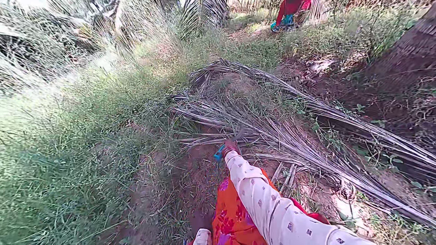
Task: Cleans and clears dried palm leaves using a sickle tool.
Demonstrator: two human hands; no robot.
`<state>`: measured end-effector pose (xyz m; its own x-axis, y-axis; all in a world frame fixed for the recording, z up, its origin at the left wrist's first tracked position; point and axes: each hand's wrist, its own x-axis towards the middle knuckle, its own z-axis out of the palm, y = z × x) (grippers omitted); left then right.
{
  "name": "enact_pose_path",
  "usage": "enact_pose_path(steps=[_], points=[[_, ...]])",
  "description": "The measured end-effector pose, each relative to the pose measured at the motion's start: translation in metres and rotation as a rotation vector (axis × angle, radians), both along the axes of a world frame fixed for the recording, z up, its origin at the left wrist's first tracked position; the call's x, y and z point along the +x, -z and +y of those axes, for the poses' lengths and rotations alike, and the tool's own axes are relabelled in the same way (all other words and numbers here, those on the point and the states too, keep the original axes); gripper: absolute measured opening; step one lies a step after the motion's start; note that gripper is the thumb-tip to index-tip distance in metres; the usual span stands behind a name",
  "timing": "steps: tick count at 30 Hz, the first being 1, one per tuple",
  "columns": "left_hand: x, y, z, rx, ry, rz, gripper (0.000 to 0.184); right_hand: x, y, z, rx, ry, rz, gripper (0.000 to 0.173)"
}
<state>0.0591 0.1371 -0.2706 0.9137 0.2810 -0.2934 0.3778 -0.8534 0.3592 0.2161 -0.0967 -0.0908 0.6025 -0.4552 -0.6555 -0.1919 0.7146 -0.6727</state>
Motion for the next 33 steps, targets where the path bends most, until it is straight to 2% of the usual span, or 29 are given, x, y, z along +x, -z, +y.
enact_pose_path(steps=[5,6,8,9,12,13,15,18,22,26,30,32,33], points=[[0.006,0.024,-0.004,-0.033,-0.040,-0.039,0.057,-0.004,0.004,0.015,0.066,0.014,-0.016,0.041],[0.008,0.022,-0.006,-0.042,-0.027,-0.047,0.055,-0.006,0.006,0.018,0.077,0.020,-0.027,0.042],[0.013,-0.006,-0.020,-0.094,-0.021,-0.073,0.053,-0.013,0.004,0.025,0.078,0.012,-0.029,0.043],[0.018,-0.018,-0.025,-0.159,-0.030,-0.134,0.052,-0.019,0.000,0.030,0.071,0.001,-0.021,0.042],[0.056,-0.011,-0.014,-0.340,-0.083,-0.393,0.048,-0.032,-0.011,0.044,0.054,-0.047,0.007,0.044],[0.070,-0.017,-0.010,-0.368,-0.100,-0.436,0.046,-0.035,-0.014,0.049,0.067,-0.070,0.001,0.047],[0.093,-0.053,-0.010,-0.421,-0.106,-0.481,0.044,-0.039,-0.017,0.060,0.097,-0.119,0.001,0.052],[0.133,-0.101,-0.010,-0.542,-0.088,-0.513,0.045,-0.041,-0.024,0.071,0.183,-0.146,-0.018,0.050],[0.178,-0.163,-0.029,-0.633,-0.113,-0.394,0.048,-0.032,-0.027,0.064,0.238,-0.175,-0.015,0.048],[0.211,-0.186,-0.059,-0.646,-0.006,-0.041,0.049,-0.027,-0.025,0.064,0.252,-0.148,-0.015,0.049],[0.228,-0.178,-0.098,-0.517,0.192,0.188,0.049,-0.023,-0.030,0.060,0.279,-0.077,-0.029,0.050],[0.239,-0.160,-0.105,-0.480,0.329,0.170,0.048,-0.019,-0.032,0.052,0.264,0.008,-0.063,0.048],[0.249,-0.139,-0.101,-0.457,0.412,0.120,0.047,-0.015,-0.033,0.047,0.255,0.055,-0.079,0.047]])
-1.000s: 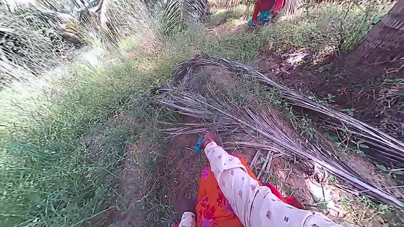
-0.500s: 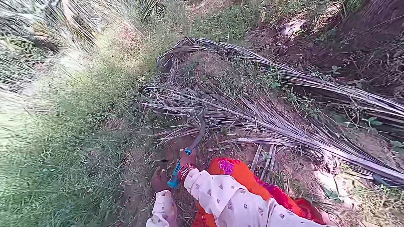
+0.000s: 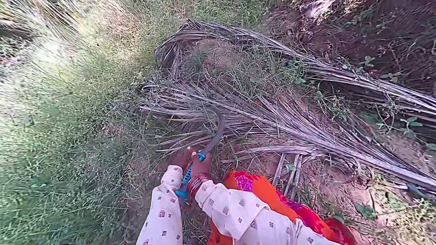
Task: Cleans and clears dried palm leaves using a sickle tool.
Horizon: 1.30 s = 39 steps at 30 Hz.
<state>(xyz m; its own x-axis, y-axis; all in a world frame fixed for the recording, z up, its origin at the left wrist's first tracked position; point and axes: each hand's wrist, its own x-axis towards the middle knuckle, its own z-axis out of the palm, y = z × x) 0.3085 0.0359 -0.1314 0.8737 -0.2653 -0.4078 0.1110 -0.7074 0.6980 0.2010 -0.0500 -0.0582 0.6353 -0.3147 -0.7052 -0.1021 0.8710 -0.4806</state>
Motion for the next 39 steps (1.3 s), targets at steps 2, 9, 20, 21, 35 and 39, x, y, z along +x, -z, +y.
enact_pose_path(steps=[2,9,20,21,35,39], points=[[0.022,0.029,0.002,0.085,0.110,-0.064,0.049,0.007,-0.002,-0.014,-0.006,0.078,-0.014,0.047],[0.040,0.038,-0.034,-0.007,0.068,-0.021,0.056,0.025,0.005,-0.040,0.065,0.213,0.072,0.048],[0.082,-0.052,-0.087,0.172,0.106,-0.052,0.053,0.028,0.016,-0.028,0.020,-0.018,0.135,0.049],[0.088,-0.055,-0.090,0.182,0.100,-0.027,0.054,0.029,0.016,-0.027,0.030,-0.024,0.136,0.050],[0.086,-0.050,-0.188,-0.246,-0.070,-0.100,0.060,0.010,0.021,-0.011,-0.231,-0.252,0.098,0.059],[0.078,-0.063,-0.200,-0.055,0.276,-0.166,0.038,0.020,0.040,0.004,-0.244,-0.262,0.084,0.056]])
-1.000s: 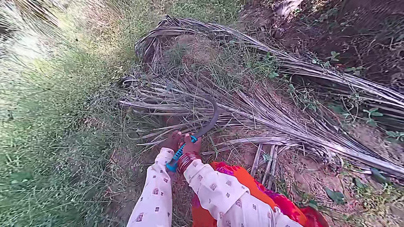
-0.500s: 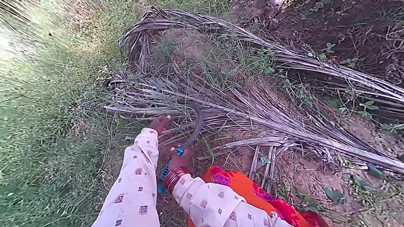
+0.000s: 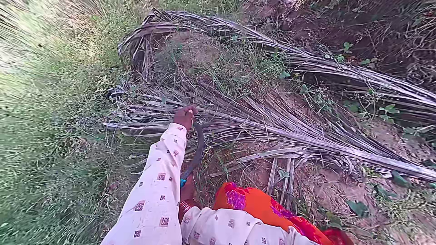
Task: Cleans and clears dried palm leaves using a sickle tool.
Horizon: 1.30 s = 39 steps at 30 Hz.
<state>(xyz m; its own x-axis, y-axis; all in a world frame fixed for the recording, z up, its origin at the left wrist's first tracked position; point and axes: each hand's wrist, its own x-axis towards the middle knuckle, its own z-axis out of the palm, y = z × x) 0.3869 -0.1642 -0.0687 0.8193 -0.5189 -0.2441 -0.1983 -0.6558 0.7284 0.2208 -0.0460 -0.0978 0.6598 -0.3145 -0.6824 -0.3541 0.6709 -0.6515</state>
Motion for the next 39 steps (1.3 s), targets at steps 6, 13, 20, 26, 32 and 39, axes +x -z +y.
enact_pose_path(steps=[6,13,20,26,32,39], points=[[-0.011,-0.008,0.011,0.168,0.093,-0.081,0.039,-0.013,-0.003,0.012,0.044,-0.022,-0.007,0.052],[-0.001,-0.035,0.045,0.403,0.033,-0.175,0.039,-0.070,-0.003,0.077,0.074,-0.183,-0.124,0.066],[0.003,-0.047,0.100,0.729,0.099,-0.189,0.039,-0.106,-0.005,0.097,0.114,-0.372,-0.158,0.067],[-0.014,-0.045,0.155,0.983,0.090,-0.193,0.038,-0.093,-0.007,0.077,0.202,-0.567,-0.064,0.061],[-0.058,-0.025,0.270,0.635,-0.342,-0.341,0.032,-0.073,-0.009,0.063,0.018,-0.854,-0.123,0.061],[-0.164,0.077,0.362,0.091,-0.822,-0.163,0.035,-0.046,0.003,0.060,-0.008,-0.716,-0.116,0.052]])
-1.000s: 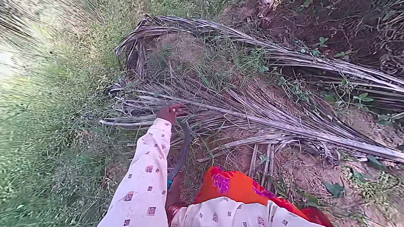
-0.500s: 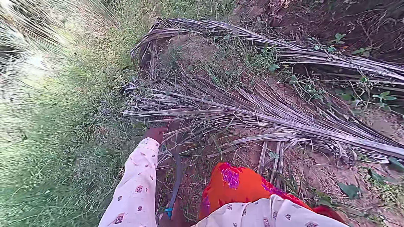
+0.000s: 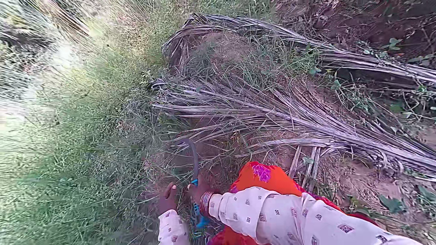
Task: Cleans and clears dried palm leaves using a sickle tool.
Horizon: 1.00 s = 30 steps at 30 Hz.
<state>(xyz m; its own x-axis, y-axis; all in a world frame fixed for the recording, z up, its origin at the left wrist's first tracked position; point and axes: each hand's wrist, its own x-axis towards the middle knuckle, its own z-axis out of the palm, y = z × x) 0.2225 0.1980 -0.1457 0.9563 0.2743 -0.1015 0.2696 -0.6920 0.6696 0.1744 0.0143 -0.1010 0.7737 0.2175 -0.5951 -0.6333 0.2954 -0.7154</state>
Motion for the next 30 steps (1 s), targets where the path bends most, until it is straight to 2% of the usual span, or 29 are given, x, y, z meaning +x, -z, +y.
enact_pose_path(steps=[2,4,7,10,15,17,20,22,27,30], points=[[-0.014,0.030,0.001,-0.120,-0.085,0.035,0.038,0.006,0.004,-0.001,-0.004,0.045,0.006,0.050],[-0.018,0.041,-0.015,-0.270,-0.159,0.009,0.040,0.010,0.011,-0.006,-0.027,0.093,0.011,0.051],[-0.019,0.026,-0.042,-0.422,-0.211,-0.064,0.040,0.013,0.017,-0.012,-0.041,0.201,-0.001,0.046],[-0.017,0.019,-0.049,-0.624,-0.231,-0.144,0.037,0.011,0.011,-0.019,-0.036,0.279,-0.024,0.043],[-0.020,0.001,-0.071,-1.275,-0.364,-0.252,0.035,0.003,0.003,-0.028,-0.059,0.259,-0.073,0.042],[-0.021,-0.008,-0.079,-1.433,-0.397,-0.269,0.033,-0.002,0.000,-0.027,-0.077,0.274,-0.096,0.039],[-0.020,-0.012,-0.089,-1.511,-0.445,-0.238,0.025,-0.015,-0.005,-0.023,-0.134,0.350,-0.113,0.035],[-0.020,-0.012,-0.094,-1.554,-0.510,-0.196,0.023,-0.035,-0.008,-0.020,-0.207,0.395,-0.084,0.038],[-0.017,-0.003,-0.088,-1.668,-0.656,-0.123,0.011,-0.100,0.025,-0.006,-0.296,0.567,-0.092,0.041],[-0.023,-0.006,-0.082,-1.592,-0.576,-0.041,0.009,-0.115,0.011,0.002,-0.348,0.556,-0.062,0.039]])
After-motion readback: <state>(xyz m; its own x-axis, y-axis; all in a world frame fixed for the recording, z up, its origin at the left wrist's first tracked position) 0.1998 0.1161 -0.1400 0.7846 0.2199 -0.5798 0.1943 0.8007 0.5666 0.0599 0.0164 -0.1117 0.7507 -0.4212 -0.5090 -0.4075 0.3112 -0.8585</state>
